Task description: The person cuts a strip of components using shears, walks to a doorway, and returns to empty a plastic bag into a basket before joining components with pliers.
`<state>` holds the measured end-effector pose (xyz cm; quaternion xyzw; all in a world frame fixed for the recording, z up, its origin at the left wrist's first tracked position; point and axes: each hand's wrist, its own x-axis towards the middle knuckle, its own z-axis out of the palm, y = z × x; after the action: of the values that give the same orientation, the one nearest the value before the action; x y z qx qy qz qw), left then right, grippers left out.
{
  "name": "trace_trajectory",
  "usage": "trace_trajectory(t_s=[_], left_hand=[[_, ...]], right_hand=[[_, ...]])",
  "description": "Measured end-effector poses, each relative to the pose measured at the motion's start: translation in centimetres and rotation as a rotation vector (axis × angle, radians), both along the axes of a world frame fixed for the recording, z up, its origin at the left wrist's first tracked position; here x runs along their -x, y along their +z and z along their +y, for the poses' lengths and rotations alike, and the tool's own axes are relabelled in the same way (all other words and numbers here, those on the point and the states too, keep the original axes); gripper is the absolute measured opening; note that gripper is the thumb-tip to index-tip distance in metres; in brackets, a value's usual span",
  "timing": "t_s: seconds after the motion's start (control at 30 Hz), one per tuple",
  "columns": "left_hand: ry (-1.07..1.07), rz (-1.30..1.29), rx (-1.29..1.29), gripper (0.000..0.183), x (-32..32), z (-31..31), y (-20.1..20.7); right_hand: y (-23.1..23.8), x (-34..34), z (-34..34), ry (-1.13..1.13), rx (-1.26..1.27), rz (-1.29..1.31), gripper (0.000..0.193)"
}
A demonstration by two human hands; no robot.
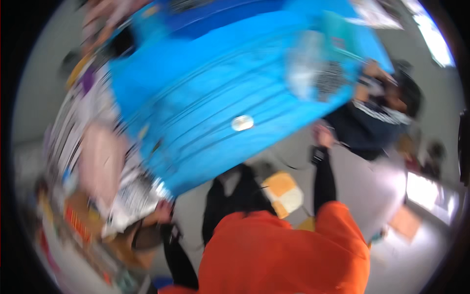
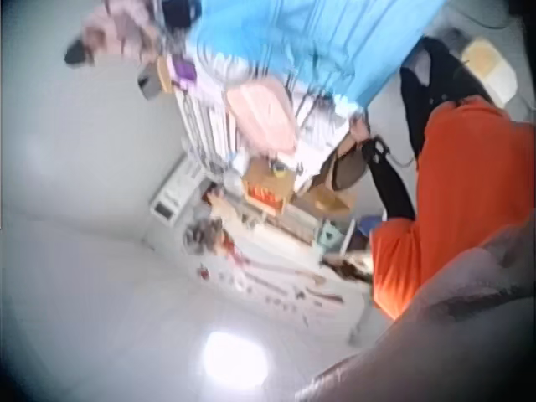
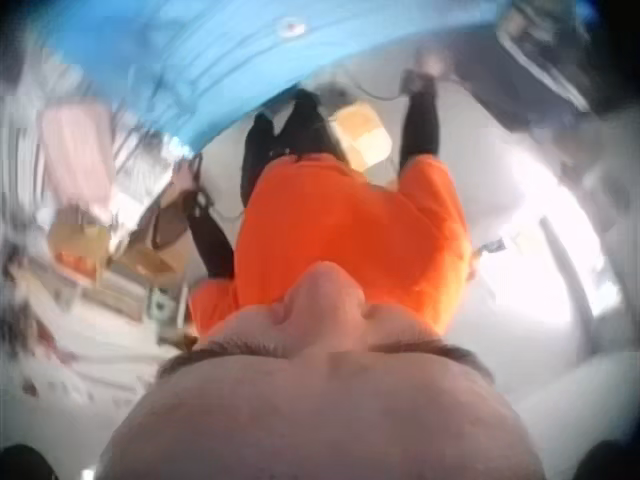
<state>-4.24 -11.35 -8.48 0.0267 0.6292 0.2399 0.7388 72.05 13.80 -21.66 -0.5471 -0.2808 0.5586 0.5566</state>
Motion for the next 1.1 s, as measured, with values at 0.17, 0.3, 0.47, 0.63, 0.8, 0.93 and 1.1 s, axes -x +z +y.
trace_trajectory(t_s=[0.17,0.3,0.47,0.63,0.8,0.93,1.1], left_hand=[[0.024,1.19,-0.2,0.051,3.4,-2.2,-0.7],[-0.082,1.478,-0.121,0.061,8.4,-1.3,1.6],[-0.141,1.397,-0.329,0.073,11.9,2.1,0.9],[-0.584,1.59,-0.681,0.084,10.0,5.7,0.8],[-0.563,1.316,-0.628,0.056,10.2,5.5,1.3],[-0.403,1.129,-0.624,0.029,9.3,5.7,-0.2],[-0.445,1.293,-0.72,0.013,8.1,5.5,-0.2]], right_hand=[[3.8,13.0,-9.2,0.199,0.719,-0.309,0.018],[10.6,25.3,-11.0,0.769,0.485,-0.397,0.013],[14.0,37.4,-10.2,0.935,0.22,-0.485,0.013],[14.9,47.2,-9.8,0.827,-0.166,-0.788,0.021],[15.4,55.8,-10.5,0.746,-0.051,-0.852,0.041],[14.5,58.0,-10.8,0.656,-0.081,-0.975,0.049],[14.0,60.1,-10.7,0.515,-0.163,-1.058,0.049]])
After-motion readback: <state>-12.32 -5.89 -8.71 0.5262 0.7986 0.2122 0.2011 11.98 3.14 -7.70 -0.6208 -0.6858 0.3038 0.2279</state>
